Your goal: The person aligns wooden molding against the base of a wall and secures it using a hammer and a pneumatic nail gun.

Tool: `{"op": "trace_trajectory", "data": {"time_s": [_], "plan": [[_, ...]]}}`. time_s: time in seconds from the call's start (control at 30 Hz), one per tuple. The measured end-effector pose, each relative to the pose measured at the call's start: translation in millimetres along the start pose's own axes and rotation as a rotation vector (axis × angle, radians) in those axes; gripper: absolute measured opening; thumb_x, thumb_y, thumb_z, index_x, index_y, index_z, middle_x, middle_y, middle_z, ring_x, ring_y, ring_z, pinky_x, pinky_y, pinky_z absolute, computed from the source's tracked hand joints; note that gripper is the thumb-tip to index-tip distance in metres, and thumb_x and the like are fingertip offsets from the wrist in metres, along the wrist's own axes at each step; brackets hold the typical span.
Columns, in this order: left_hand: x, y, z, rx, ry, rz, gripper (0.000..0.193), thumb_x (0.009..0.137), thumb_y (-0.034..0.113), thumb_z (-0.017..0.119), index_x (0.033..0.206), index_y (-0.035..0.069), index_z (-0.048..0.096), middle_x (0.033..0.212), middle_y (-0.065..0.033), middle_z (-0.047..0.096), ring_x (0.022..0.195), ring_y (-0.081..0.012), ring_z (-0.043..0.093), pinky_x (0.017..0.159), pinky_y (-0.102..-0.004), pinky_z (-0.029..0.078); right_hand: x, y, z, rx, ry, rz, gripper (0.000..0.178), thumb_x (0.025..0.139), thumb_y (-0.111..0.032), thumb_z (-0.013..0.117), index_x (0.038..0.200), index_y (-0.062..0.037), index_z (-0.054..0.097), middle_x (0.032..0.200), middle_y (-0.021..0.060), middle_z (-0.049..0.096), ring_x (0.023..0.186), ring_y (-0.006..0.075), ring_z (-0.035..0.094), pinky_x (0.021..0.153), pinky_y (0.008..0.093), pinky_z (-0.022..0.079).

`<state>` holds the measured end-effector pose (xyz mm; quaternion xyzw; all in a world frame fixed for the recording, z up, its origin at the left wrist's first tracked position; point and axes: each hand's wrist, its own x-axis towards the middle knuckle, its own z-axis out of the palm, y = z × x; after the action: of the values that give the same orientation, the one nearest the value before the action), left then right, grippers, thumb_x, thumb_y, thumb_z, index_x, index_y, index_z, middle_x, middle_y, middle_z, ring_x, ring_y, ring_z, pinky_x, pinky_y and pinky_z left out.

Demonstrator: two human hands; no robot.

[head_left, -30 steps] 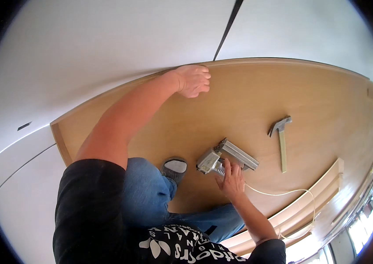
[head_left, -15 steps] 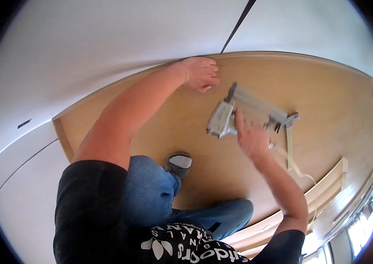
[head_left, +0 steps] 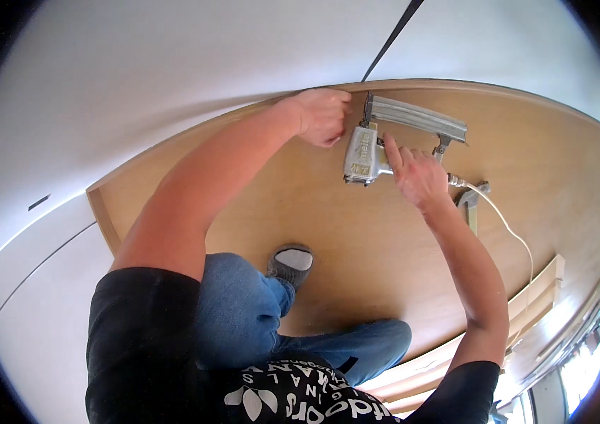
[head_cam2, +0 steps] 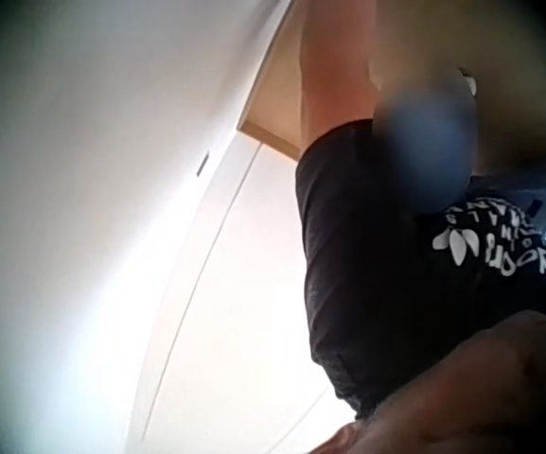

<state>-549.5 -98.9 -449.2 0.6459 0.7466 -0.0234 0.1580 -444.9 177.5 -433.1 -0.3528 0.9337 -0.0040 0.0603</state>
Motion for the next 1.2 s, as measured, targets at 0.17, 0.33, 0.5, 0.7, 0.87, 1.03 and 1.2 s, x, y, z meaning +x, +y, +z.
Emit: {"op": "trace_trajectory", "data": {"time_s": [0.17, 0.33, 0.5, 0.7, 0.87, 1.03, 1.2], "plan": [[1, 1, -1, -0.058, 0.025, -0.028, 0.045, 0.092, 0.037, 0.055, 0.055, 0.014, 0.065, 0.066, -0.0013, 0.067, 0.090, -0.0194, 0.060, 0.091, -0.0366, 0.041, 0, -5, 4, 0.004, 0.010, 0.025, 0.051, 0.090, -0.018, 0.058, 0.138, -0.0074, 0.050, 0.083, 0.0064, 0.067, 0.075, 0.0233, 0.070, 0.065, 0.0362, 0.056], [1, 1, -1, -0.079, -0.005, -0.038, 0.043, 0.091, 0.037, 0.056, 0.056, 0.014, 0.066, 0.067, -0.0007, 0.067, 0.088, -0.0190, 0.061, 0.090, -0.0361, 0.041, 2, -7, 7, 0.004, 0.043, 0.043, 0.045, 0.090, -0.013, 0.056, 0.134, -0.0057, 0.052, 0.079, 0.0057, 0.065, 0.072, 0.0241, 0.067, 0.066, 0.0366, 0.055], [0, 0, -1, -0.063, -0.007, -0.009, 0.040, 0.089, 0.037, 0.059, 0.057, 0.015, 0.066, 0.068, -0.0001, 0.068, 0.087, -0.0192, 0.061, 0.088, -0.0355, 0.041, 1, -5, 13, -0.002, 0.023, 0.052, 0.044, 0.092, -0.018, 0.055, 0.134, -0.0072, 0.049, 0.082, 0.0067, 0.067, 0.074, 0.0243, 0.070, 0.062, 0.0365, 0.056], [1, 2, 0, -0.020, -0.035, -0.038, 0.030, 0.086, 0.035, 0.059, 0.063, 0.019, 0.070, 0.070, 0.0020, 0.070, 0.086, -0.0169, 0.061, 0.089, -0.0340, 0.041, 3, -3, 17, 0.005, 0.019, 0.073, 0.040, 0.091, -0.014, 0.054, 0.131, -0.0070, 0.052, 0.081, 0.0062, 0.065, 0.073, 0.0233, 0.068, 0.063, 0.0368, 0.055], [0, 0, 3, -0.004, 0.003, -0.045, 0.035, 0.087, 0.032, 0.058, 0.056, 0.017, 0.064, 0.062, 0.0003, 0.062, 0.086, -0.0189, 0.059, 0.088, -0.0350, 0.042, 4, -11, -27, -0.040, 0.086, 0.023, 0.055, 0.088, -0.012, 0.059, 0.141, -0.0049, 0.048, 0.079, 0.0066, 0.063, 0.073, 0.0247, 0.067, 0.065, 0.0390, 0.054], [1, -1, 8, 0.020, 0.039, -0.010, 0.034, 0.084, 0.030, 0.059, 0.053, 0.016, 0.059, 0.058, 0.0004, 0.058, 0.082, -0.0190, 0.056, 0.086, -0.0339, 0.043, -46, -49, -90, 0.868, 0.030, 0.562, 0.064, 0.085, -0.012, 0.067, 0.145, -0.0008, 0.045, 0.102, 0.0119, 0.069, 0.080, 0.0234, 0.068, 0.065, 0.0344, 0.053], [3, -2, 9, 0.035, -0.070, -0.043, 0.033, 0.088, 0.031, 0.056, 0.059, 0.018, 0.065, 0.061, 0.0032, 0.064, 0.084, -0.0175, 0.060, 0.095, -0.0333, 0.042, -42, -71, -62, 2.301, 0.459, 0.817, 0.060, 0.088, -0.013, 0.059, 0.143, 0.0021, 0.042, 0.138, 0.0167, 0.054, 0.076, 0.0187, 0.062, 0.068, 0.0349, 0.053]]}}
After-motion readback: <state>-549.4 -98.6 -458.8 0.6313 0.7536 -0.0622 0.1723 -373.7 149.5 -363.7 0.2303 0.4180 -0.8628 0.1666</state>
